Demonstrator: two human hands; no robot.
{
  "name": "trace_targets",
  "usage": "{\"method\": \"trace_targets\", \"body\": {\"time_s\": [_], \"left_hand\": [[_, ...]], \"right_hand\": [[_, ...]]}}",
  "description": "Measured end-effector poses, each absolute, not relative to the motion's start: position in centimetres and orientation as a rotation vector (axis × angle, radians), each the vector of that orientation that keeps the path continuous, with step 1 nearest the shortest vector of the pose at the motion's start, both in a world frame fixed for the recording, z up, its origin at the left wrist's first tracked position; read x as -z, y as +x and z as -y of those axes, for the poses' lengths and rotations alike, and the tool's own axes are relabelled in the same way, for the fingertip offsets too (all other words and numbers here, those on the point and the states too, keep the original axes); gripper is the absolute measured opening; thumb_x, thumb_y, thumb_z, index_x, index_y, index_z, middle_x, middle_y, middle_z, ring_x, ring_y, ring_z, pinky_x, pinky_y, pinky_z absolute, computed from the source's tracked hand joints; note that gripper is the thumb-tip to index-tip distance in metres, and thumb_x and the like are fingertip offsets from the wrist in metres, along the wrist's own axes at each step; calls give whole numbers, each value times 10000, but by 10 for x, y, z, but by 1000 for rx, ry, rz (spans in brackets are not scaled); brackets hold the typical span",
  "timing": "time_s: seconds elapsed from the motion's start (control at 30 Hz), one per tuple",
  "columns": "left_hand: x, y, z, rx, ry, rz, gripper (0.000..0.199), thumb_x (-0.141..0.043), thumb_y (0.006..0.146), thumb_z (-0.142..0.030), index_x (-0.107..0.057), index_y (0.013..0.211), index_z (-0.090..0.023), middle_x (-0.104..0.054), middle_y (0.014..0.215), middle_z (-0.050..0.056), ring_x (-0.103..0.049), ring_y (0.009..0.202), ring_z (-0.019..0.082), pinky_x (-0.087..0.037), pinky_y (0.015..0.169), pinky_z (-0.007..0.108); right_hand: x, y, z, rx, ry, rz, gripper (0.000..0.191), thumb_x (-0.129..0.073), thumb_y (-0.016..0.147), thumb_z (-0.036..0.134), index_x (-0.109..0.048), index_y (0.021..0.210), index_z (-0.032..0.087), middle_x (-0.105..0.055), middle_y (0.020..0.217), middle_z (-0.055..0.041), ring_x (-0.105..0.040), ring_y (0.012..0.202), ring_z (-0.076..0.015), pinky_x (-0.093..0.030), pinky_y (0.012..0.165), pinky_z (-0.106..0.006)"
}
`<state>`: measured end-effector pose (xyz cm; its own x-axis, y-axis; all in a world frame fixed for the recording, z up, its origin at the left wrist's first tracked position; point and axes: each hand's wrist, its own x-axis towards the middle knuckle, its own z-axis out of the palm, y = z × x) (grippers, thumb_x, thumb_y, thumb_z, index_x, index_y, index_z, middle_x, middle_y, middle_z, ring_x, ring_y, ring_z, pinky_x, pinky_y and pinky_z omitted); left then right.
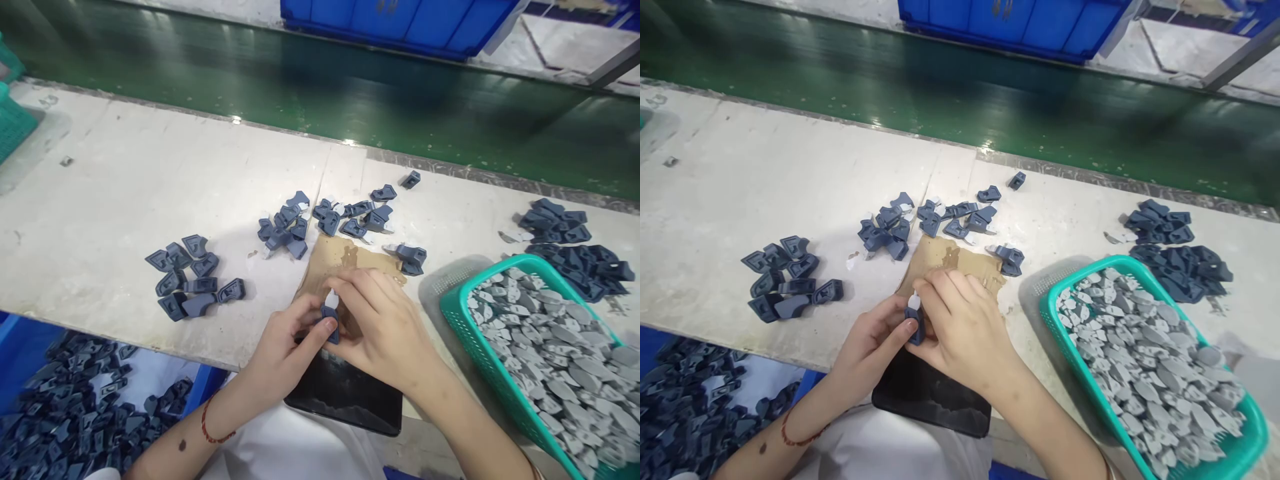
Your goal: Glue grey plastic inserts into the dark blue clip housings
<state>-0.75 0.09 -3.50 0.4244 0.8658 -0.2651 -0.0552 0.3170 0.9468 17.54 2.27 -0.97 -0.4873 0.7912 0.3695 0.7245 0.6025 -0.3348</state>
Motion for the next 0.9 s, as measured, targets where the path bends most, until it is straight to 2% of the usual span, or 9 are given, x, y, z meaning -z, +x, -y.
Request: {"method": "trace_targets", "body": {"time_s": [0.17, 0.5, 0.6, 0.73, 0.8, 0.9], "left_hand": [[35, -7, -2, -682, 1151, -1008, 331, -555, 1045, -515, -571, 964, -195, -604, 769, -7, -584, 728, 165, -450, 685, 273], [33, -8, -3, -649, 1226, -1035, 381, -523, 1053, -536, -519, 876, -199, -440, 687, -51, -414, 638, 128, -316, 590, 259], [32, -8, -3, -649, 1249, -1031, 376, -529, 1057, -535, -550, 897, -195, -481, 690, -45, -448, 637, 129, -343, 599, 261], [32, -8, -2, -723, 1211, -976, 308, -528, 1075, -499, -633, 1103, -210, -667, 832, -1, -646, 808, 168, -494, 751, 263], [32, -8, 0, -749, 1164, -937, 297, -512, 1090, -469, -633, 1212, -226, -733, 905, 12, -700, 886, 173, -537, 844, 272], [33, -8, 1, -756, 1147, -920, 272, -512, 1100, -426, -647, 1227, -228, -763, 907, 9, -715, 870, 151, -552, 854, 253]], "right_hand": [[14, 176, -24, -191, -1149, 2301, 252, -606, 960, 305, -685, 1071, 92, -761, 1083, -164, -656, 854, -262, -495, 695, -386], [18, 176, -23, -233, -1140, 2246, 228, -641, 899, 314, -679, 1015, 121, -766, 1030, -157, -682, 853, -265, -497, 698, -387], [16, 177, -23, -287, -1167, 2253, 217, -649, 885, 320, -673, 1014, 146, -766, 1046, -146, -686, 881, -268, -499, 713, -390], [13, 185, -27, -353, -1218, 2213, 260, -689, 887, 386, -658, 1047, 184, -757, 1050, -116, -689, 946, -287, -490, 768, -408], [12, 192, -32, -318, -1320, 2161, 294, -721, 902, 436, -651, 1053, 194, -744, 1028, -103, -673, 971, -298, -483, 809, -423], [11, 204, -37, -167, -1515, 2053, 314, -712, 934, 486, -656, 1066, 207, -712, 1046, -110, -637, 1024, -323, -485, 879, -457]]}}
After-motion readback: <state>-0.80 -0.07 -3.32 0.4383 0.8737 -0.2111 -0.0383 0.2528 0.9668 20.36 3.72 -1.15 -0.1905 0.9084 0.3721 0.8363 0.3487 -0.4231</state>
